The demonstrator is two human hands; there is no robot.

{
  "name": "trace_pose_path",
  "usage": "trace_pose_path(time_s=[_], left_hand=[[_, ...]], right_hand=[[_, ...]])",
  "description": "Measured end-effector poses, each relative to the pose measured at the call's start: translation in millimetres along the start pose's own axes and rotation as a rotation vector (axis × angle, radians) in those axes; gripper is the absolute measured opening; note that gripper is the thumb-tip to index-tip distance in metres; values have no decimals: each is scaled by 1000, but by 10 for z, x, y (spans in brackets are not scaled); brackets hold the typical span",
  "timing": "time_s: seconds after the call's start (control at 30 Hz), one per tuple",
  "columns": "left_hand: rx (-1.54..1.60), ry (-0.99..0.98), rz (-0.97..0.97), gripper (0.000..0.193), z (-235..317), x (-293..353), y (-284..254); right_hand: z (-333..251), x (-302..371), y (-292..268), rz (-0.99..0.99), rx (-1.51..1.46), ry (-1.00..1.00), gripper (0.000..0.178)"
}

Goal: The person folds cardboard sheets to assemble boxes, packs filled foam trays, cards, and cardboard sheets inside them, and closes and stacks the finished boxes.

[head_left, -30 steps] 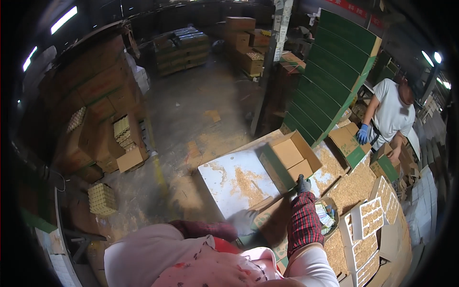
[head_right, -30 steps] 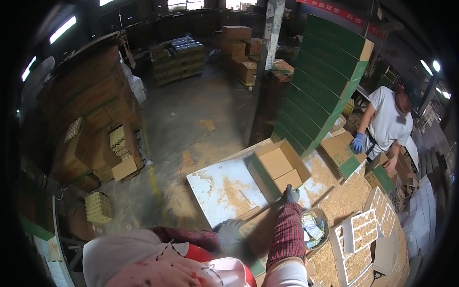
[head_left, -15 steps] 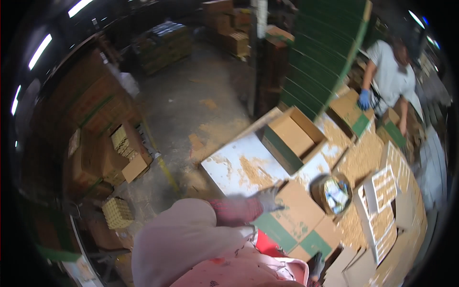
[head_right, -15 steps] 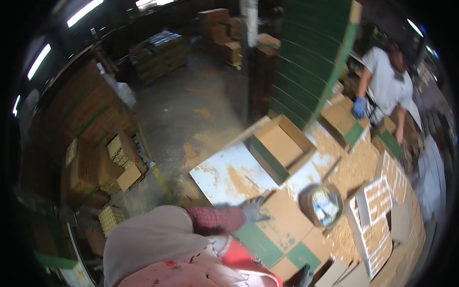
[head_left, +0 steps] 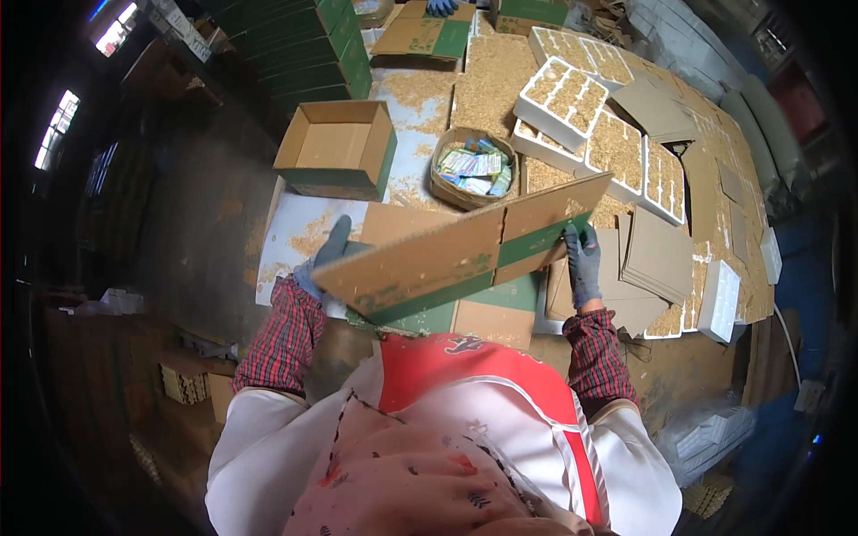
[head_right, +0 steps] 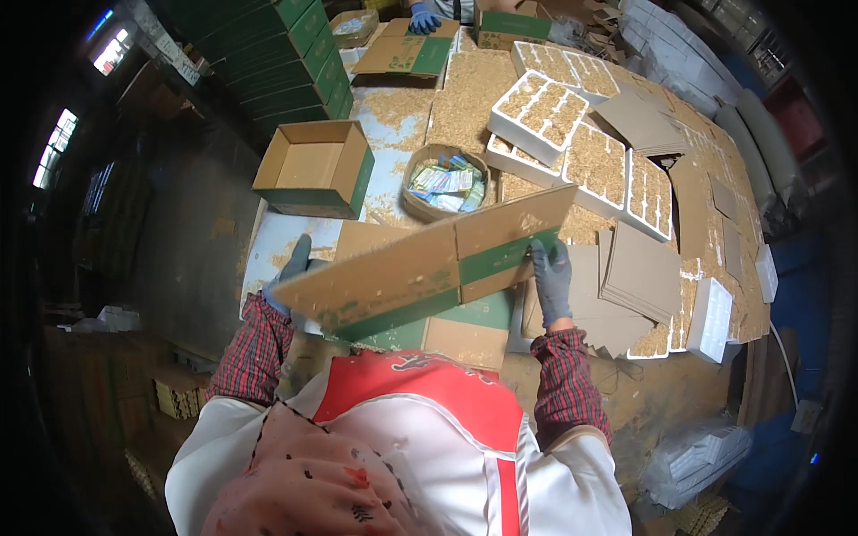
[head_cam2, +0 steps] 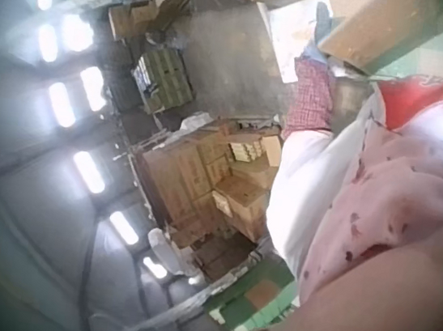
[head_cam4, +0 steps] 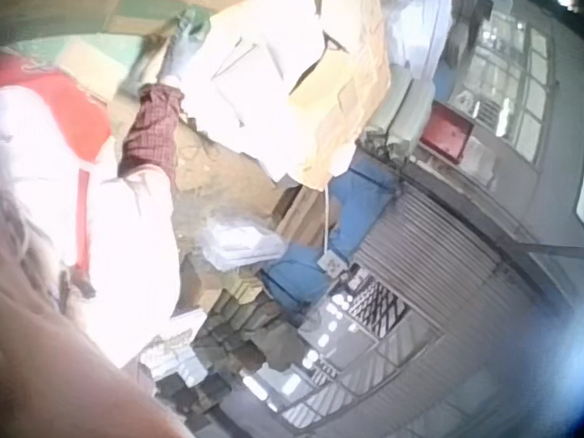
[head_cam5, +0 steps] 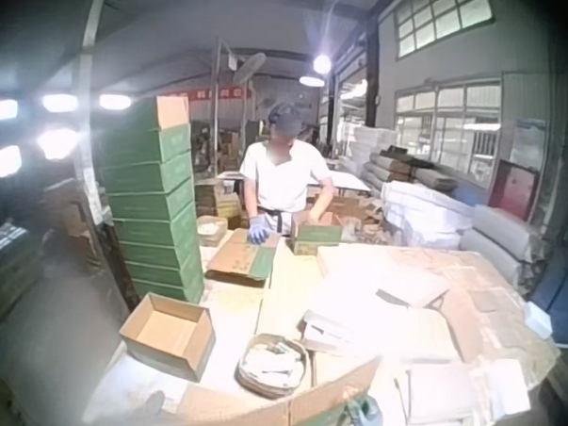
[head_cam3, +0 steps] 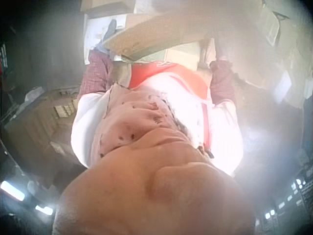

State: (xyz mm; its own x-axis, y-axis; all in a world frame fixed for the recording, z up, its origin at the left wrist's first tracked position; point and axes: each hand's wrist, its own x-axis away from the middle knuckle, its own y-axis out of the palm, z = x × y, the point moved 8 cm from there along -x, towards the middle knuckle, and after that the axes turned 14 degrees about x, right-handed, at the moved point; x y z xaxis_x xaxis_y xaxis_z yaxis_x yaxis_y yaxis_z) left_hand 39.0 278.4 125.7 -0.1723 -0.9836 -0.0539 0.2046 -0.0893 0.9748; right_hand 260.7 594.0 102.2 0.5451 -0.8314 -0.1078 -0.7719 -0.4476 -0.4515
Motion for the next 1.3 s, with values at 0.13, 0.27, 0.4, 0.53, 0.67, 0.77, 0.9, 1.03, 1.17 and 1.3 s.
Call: trace_pose_path(time_s=[0.13,0.27,0.4,0.53,0.67,0.77,0.9,1.03,1.17,1.3], left_hand=[[-871,-212,263,78,-581,-485,638],[-1060,-219,254,80,-897,-562,457],[-337,216,289,64,-600,-515,355],[-673,809,566,45,-61,-524,361],[-2065,1289,809,31,-185,-890,1417],[-2324,582,-94,44,-680,-1559,931],[-2497,360,119,53,-781,-1708,-31],[-1033,-251,307,53,-637,-1764,-31],[-2145,389,-365,60,-608,-919,738],[-2338,199,-465,84,-405,-515,427]], right_hand=[[-570,-103,289,123,-113,10,80],[-956,-31,391,98,-46,-70,92],[-855,200,45,69,-156,-94,79],[-1187,461,-118,-166,152,-369,50],[-1128,588,382,-524,636,-778,32],[-815,356,267,-751,-45,-340,45],[-1098,707,-308,-842,42,-489,90],[-463,682,-119,-336,-77,71,68],[286,439,66,-485,-233,94,60],[-372,456,-38,-450,-689,76,58]])
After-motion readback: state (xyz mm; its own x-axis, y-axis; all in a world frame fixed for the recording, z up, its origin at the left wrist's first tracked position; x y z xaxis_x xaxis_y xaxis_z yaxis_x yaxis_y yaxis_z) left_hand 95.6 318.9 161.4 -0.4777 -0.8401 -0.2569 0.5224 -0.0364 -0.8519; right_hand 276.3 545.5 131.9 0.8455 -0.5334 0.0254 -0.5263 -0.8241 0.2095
